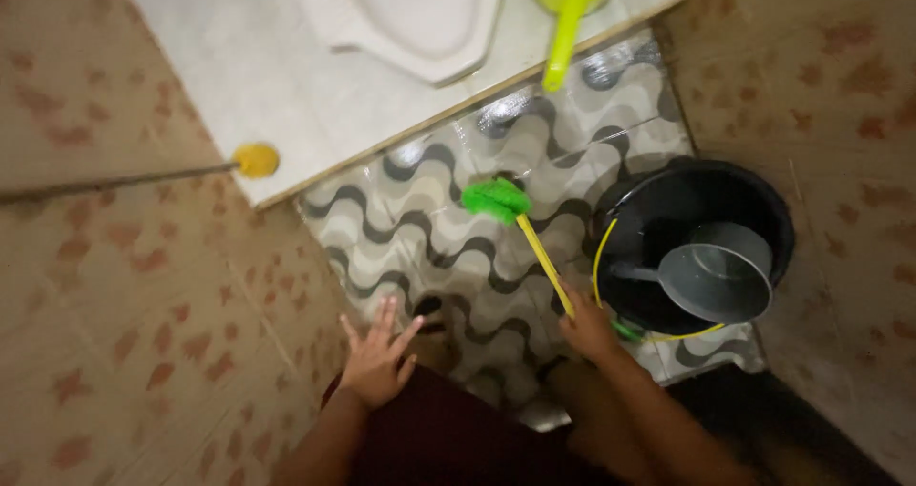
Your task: The person scrubs tiled bathroom flooring with a brush and rinses their hands using water from a bucket.
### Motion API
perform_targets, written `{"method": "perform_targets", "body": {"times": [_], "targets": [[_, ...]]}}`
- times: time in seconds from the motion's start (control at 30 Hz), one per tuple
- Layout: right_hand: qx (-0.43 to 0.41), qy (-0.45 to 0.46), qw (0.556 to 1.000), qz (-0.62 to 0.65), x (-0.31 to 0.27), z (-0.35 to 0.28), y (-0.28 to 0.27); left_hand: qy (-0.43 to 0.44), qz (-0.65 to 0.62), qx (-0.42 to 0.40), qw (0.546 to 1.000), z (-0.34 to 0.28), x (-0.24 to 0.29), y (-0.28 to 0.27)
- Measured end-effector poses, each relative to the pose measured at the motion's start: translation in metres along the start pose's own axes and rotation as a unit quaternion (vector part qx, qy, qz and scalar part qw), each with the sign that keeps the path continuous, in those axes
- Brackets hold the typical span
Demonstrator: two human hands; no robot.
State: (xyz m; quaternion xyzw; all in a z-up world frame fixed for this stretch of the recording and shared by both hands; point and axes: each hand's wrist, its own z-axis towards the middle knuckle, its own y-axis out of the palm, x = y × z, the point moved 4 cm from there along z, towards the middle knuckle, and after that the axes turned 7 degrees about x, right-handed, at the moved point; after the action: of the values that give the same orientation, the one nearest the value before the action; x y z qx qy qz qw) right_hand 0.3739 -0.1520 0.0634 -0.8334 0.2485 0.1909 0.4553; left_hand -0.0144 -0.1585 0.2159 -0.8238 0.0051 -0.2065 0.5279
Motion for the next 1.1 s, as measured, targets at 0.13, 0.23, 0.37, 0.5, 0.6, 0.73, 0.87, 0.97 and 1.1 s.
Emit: {"method": "perform_targets", "body": {"times": [0.13, 0.23, 0.37, 0.5, 0.6, 0.73, 0.87, 0.97, 1.1], "targets": [[0.025, -0.029, 0.999, 0.034, -0.038, -0.009, 0.01, -0.05, -0.062, 0.002, 0.997, -0.035, 0.001, 0.009], [-0.097, 0.112, 0.975, -0.166, -0.037, 0.006, 0.003, -0.088, -0.102, 0.026, 0.991, -0.057, 0.009, 0.013], [-0.02, 0.063, 0.992, -0.109, -0.061, 0.0, -0.056, -0.112, -0.146, 0.115, 0.976, -0.069, 0.019, 0.004], [-0.005, 0.086, 0.979, -0.187, -0.068, 0.018, -0.093, -0.213, -0.171, 0.128, 0.953, -0.065, 0.02, 0.006], [0.011, 0.081, 0.98, -0.184, -0.068, 0.054, -0.098, -0.252, -0.154, 0.152, 0.943, -0.046, 0.017, 0.012], [-0.017, 0.05, 0.978, -0.204, -0.07, 0.118, -0.077, -0.349, -0.134, 0.133, 0.918, -0.011, 0.021, 0.038], [-0.019, -0.014, 0.983, -0.182, -0.084, 0.167, -0.059, -0.437, -0.205, 0.193, 0.854, 0.013, 0.058, 0.053], [-0.029, 0.012, 0.983, -0.182, -0.073, 0.202, -0.063, -0.495, -0.239, 0.174, 0.817, 0.03, 0.087, 0.066], [0.015, 0.029, 0.983, -0.179, -0.001, 0.233, -0.111, -0.502, -0.259, 0.224, 0.794, 0.052, 0.108, 0.083]]}}
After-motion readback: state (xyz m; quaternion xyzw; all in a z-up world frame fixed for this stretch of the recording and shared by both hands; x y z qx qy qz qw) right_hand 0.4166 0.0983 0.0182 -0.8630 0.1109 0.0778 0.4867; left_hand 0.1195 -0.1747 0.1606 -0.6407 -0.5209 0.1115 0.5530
